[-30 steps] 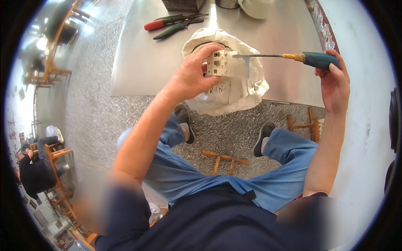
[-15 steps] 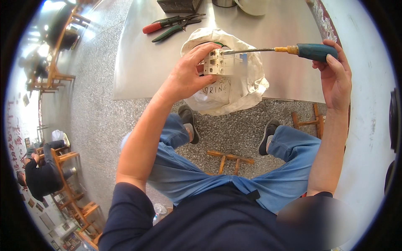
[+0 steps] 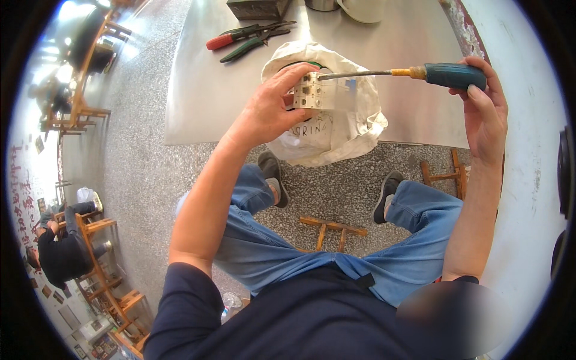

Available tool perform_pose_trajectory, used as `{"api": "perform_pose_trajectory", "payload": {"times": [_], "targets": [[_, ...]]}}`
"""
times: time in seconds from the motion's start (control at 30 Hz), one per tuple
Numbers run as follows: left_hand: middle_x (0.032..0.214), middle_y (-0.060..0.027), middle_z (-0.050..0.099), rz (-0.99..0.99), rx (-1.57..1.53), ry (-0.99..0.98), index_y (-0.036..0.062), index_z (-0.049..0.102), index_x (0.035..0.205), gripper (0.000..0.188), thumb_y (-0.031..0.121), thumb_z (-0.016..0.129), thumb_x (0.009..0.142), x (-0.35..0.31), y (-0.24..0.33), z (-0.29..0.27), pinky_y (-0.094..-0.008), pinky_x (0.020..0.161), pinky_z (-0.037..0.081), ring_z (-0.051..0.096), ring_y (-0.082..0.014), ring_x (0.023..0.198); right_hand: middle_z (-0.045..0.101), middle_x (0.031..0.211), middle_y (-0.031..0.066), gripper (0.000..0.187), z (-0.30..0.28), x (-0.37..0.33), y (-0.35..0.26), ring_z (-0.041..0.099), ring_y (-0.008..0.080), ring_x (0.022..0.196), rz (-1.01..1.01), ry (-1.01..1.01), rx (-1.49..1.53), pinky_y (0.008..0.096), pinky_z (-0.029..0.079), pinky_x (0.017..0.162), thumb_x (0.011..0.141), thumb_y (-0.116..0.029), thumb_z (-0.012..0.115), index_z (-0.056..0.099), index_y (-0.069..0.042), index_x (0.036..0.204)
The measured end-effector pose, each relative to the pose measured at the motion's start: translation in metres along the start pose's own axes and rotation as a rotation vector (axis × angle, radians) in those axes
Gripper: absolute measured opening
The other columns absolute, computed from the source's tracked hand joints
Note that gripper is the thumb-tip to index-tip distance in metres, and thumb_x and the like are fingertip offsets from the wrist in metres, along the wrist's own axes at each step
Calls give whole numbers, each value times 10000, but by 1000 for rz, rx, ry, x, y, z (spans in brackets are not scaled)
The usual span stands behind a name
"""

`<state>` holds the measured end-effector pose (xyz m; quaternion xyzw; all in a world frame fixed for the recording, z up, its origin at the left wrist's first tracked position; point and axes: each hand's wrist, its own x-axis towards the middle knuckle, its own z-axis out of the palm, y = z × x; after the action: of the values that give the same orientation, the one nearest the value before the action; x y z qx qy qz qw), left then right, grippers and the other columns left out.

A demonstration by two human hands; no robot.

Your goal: The person holds a white electrical component and uses a screwdriver to tighten screws on its terminals. The person repeatedly adjusts the component and continues screwing throughout the clip.

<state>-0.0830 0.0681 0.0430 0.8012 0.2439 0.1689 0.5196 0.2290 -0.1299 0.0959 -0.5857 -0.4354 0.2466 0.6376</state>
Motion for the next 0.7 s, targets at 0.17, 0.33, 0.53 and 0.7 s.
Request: {"api": "perform_pose_trajectory", "payload": {"times": [0.17,0.33,0.53,0.7], "targets": [[1469,-81,507,0,11,1,97,530,1460,708,-66,776,816,1,0,0,-424,1156,502,521,-220,1357,611,1324,156,499,-4,-2,-1,571,234,1251,-33,-34,-61,397,483,1063,915,-160,600,586,-51,1402],[1468,-89,505,-9,36,-2,98,531,1456,701,-55,778,819,1,2,0,-426,1160,499,522,-225,1357,631,1317,146,482,-2,-5,-6,586,226,1250,-91,-41,-138,394,479,1074,923,-131,595,596,-66,1400],[1474,-88,498,-7,18,-15,100,532,1457,705,-52,783,817,2,1,0,-425,1161,498,522,-227,1357,644,1323,130,453,-6,-9,-16,603,222,1270,-203,-76,-301,380,462,1119,932,-52,595,607,-71,1385],[1470,-89,498,6,22,-8,99,531,1461,711,-52,785,815,2,1,0,-429,1166,490,512,-226,1366,641,1329,126,452,-1,-13,-22,597,223,1279,-249,-96,-285,371,449,1129,938,-27,622,600,-64,1388]]}}
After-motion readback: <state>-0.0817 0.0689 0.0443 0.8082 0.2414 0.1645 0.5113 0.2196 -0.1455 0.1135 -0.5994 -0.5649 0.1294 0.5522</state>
